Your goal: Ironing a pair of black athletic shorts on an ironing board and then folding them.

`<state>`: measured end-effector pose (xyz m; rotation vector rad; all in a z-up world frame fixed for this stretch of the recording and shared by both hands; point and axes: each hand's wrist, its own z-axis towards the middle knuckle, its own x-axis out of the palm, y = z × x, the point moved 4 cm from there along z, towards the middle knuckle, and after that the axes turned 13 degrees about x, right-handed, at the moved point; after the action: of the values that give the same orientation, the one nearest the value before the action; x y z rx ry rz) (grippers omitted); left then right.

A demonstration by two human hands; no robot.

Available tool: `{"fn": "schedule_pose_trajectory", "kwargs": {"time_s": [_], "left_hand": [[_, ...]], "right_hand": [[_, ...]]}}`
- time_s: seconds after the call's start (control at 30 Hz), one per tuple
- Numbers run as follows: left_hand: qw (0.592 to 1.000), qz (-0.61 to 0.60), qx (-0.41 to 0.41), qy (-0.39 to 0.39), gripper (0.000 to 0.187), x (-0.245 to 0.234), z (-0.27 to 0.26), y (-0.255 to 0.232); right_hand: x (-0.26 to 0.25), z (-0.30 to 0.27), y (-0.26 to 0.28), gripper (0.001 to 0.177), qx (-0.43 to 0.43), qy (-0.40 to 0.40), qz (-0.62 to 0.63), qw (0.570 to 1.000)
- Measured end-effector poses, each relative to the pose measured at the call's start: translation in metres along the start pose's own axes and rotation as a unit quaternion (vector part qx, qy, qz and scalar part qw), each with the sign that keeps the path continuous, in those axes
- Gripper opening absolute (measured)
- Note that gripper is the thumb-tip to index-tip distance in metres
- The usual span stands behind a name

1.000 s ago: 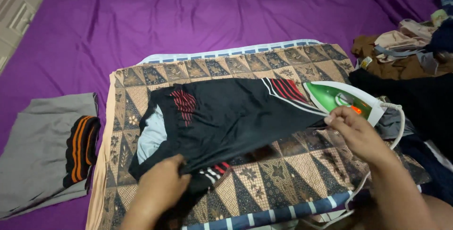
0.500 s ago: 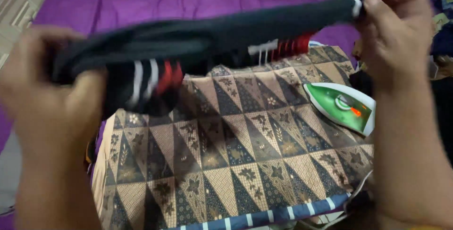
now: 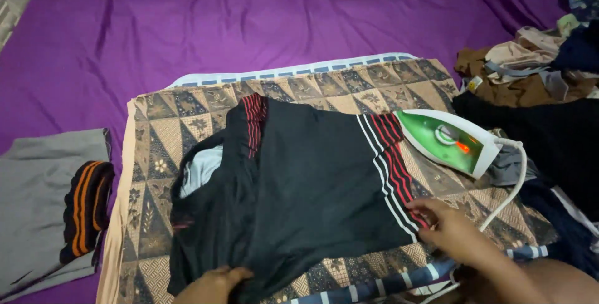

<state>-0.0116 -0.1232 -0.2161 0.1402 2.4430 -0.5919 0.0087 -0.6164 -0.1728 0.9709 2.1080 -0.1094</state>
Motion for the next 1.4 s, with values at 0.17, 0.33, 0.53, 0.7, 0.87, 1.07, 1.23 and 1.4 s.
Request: {"fn": "schedule_pose_trajectory", "kwargs": {"time_s": [0.17,0.33,0.53,0.7,0.87,1.07,1.23,1.4], "left_hand": [[0.965,-0.115,0.024,-0.233,0.063,-0.089,-0.010,-0.006],[0.879,0.154,-0.062,-0.446,0.065,-0.147,0.052,0.046],[0.908,0.157,-0.121,-0.370,0.083,-0.123,0.067,0.045],[0.937,0.064,-0.079,-0.334,0.062,-0.120,0.029,0.063],[0.948,-0.056,-0.016,-0.312,0.031,-0.124,0.005,0.010],[0.946,-0.015,0.059,-0.318,0.025,-0.141,-0.029,-0.029],[0.952,0.111,-0.156,-0.237,0.047,-0.149,-0.061,0.050],[0.900,0.013,0.015,-0.435,0.039,-0.155,-0.136,0.056]], "right_hand": [[0.005,0.004,0.001,0.040,-0.010,-0.009,0.062,0.998],[-0.017,-0.025,0.011,0.038,0.068,0.054,-0.061,0.994],[-0.010,-0.029,0.025,0.025,0.068,-0.023,-0.296,0.953],[0.001,-0.039,0.126,0.046,-0.084,-0.123,-0.240,0.959],[0.070,-0.049,0.258,0.033,-0.463,-0.224,-0.107,0.851],[0.114,-0.030,0.351,0.019,-0.639,-0.261,-0.207,0.693],[0.013,0.019,0.366,0.017,-0.484,-0.392,-0.309,0.718],[-0.099,-0.040,0.346,0.026,-0.272,-0.199,-0.360,0.870]]}}
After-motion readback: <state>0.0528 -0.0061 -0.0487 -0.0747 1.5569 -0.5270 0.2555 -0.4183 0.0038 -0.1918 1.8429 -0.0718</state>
